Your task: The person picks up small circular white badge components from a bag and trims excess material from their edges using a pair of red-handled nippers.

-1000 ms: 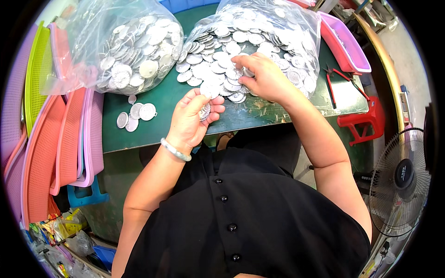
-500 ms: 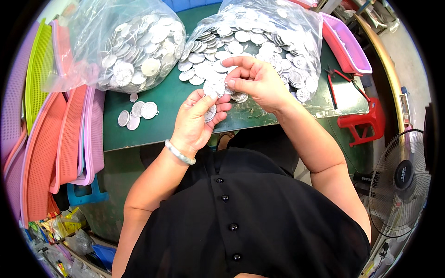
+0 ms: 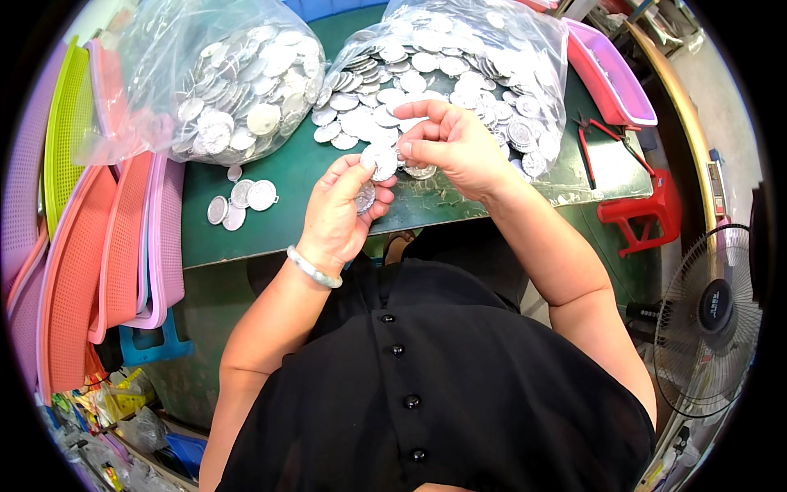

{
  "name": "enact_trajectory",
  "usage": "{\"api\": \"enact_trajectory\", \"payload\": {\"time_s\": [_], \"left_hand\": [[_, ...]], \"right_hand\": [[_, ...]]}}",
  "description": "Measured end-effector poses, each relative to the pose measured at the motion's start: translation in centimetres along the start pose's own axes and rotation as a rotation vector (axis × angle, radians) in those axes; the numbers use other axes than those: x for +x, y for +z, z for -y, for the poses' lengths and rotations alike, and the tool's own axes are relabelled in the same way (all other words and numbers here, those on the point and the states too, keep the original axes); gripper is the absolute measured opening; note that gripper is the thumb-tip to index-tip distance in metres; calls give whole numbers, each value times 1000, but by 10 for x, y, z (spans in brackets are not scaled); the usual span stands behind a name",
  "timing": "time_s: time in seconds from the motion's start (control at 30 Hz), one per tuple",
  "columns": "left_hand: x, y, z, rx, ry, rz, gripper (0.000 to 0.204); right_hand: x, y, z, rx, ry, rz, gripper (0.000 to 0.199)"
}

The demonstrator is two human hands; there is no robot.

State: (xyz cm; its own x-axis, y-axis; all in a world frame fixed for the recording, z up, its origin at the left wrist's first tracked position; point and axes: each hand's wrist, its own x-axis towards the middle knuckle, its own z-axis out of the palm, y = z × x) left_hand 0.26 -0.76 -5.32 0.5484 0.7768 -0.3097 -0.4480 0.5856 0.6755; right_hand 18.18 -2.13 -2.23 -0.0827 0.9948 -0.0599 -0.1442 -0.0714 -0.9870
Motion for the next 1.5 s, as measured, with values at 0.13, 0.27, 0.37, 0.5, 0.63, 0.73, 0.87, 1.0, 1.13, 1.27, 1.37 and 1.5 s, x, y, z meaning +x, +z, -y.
{"api": "enact_trajectory", "payload": {"time_s": [0.13,0.27,0.37,0.5,0.63,0.73,0.87,1.0,1.13,1.27,1.37,1.5], "left_hand": [[2,0,-1,-105,-78,-12,16],[0,1,-3,-250,-164,46,22],[1,-3,-1,-290,-199,87,23],[2,-5,2,-263,-186,80,24],[1,-2,1,-241,-167,59,27],[1,-2,2,-230,-165,47,28],[1,-4,1,-238,-179,66,29],[0,-3,0,-253,-190,76,31],[-2,-6,-2,-280,-208,99,32],[0,-13,-2,-308,-216,130,28],[3,-10,-1,-283,-190,98,22],[2,-5,-2,-159,-114,39,30]], "right_hand": [[0,2,-6,-206,-196,8,36],[0,5,-10,-362,-407,0,32],[-1,7,-8,-291,-338,-11,32],[0,6,-10,-194,-245,-41,33],[0,3,-6,-174,-140,-51,36],[0,4,-5,-102,-85,-60,37],[0,3,-3,-52,-47,-46,37],[1,3,-3,0,-22,-25,37],[5,4,-5,33,11,-5,38],[6,6,-4,29,28,-3,38],[3,3,-5,-101,-55,-16,38],[-13,-3,2,-515,-287,-11,37]]}}
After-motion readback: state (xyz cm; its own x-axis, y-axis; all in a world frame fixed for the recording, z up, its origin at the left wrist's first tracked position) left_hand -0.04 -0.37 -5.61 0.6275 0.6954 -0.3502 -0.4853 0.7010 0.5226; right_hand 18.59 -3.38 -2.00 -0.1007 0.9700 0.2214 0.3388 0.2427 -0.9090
